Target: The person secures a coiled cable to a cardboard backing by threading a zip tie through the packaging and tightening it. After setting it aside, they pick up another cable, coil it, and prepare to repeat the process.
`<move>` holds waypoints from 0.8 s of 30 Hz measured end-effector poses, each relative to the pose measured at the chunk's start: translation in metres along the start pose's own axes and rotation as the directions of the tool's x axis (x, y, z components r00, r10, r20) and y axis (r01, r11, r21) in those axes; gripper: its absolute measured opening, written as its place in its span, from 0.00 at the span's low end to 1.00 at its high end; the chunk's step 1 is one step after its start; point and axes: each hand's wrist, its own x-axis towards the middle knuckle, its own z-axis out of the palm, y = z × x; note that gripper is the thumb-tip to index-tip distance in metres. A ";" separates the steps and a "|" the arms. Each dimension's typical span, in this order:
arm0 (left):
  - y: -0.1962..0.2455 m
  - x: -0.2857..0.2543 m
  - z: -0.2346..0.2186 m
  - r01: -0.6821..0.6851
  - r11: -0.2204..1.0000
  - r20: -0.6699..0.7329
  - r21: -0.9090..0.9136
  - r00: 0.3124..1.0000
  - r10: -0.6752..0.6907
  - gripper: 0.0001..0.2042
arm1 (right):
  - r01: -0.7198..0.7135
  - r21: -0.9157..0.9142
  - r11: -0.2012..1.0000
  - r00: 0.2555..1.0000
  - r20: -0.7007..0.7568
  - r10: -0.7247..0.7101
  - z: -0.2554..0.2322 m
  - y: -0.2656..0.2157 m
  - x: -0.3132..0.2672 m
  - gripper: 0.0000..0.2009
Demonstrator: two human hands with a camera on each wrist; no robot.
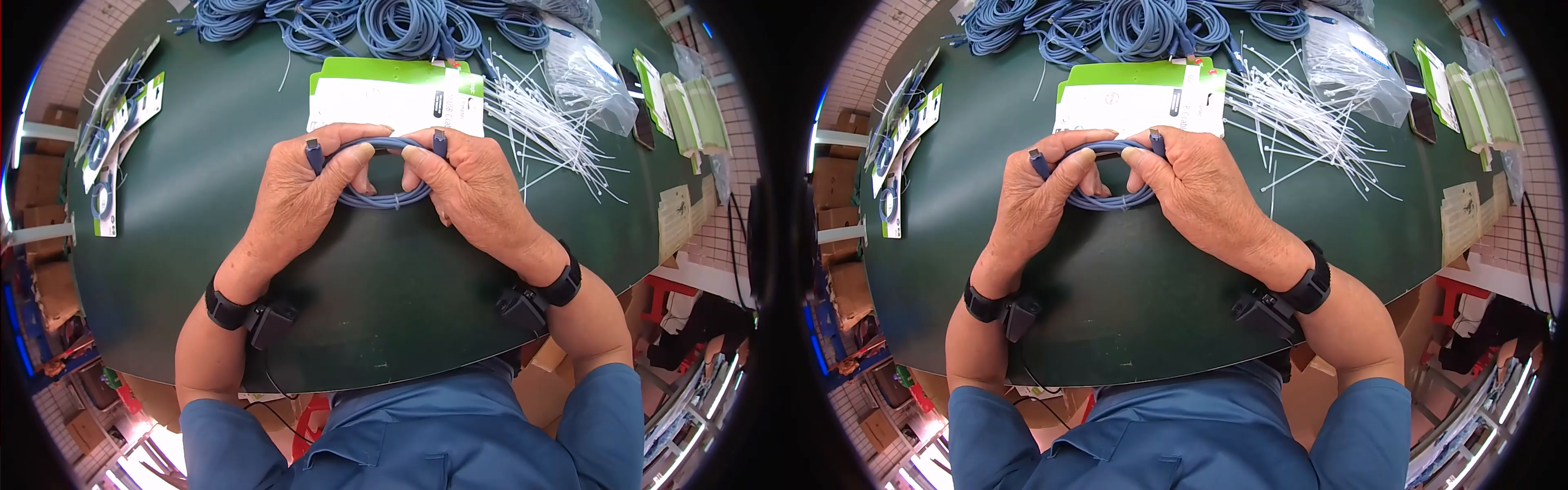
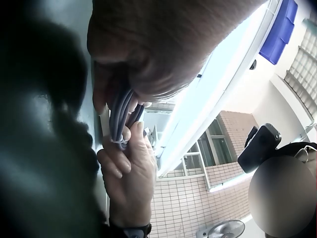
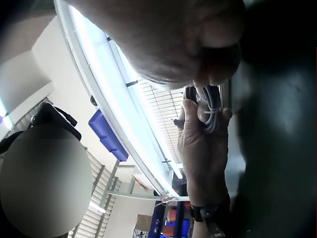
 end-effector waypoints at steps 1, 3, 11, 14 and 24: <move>0.001 0.000 -0.001 0.006 1.000 0.012 0.003 1.000 -0.006 0.13 | -0.016 0.024 1.000 1.000 0.017 0.016 0.000 0.002 0.000 0.15; 0.001 -0.002 0.001 0.016 1.000 0.006 0.002 1.000 -0.016 0.13 | -0.047 0.071 0.996 0.998 0.050 0.044 0.002 0.005 -0.001 0.14; -0.006 -0.002 0.017 -0.025 0.976 -0.066 -0.217 0.998 0.011 0.13 | 0.086 0.084 0.993 0.995 -0.054 -0.082 0.007 0.004 0.002 0.15; -0.008 0.000 0.015 0.047 0.849 -0.003 -0.526 0.998 -0.057 0.14 | 0.007 0.137 0.990 1.000 0.001 -0.007 0.006 -0.002 0.000 0.15; -0.006 0.001 0.004 0.125 0.881 0.104 -0.456 0.991 -0.087 0.20 | -0.059 0.131 0.990 0.994 0.096 0.046 0.001 0.001 0.003 0.16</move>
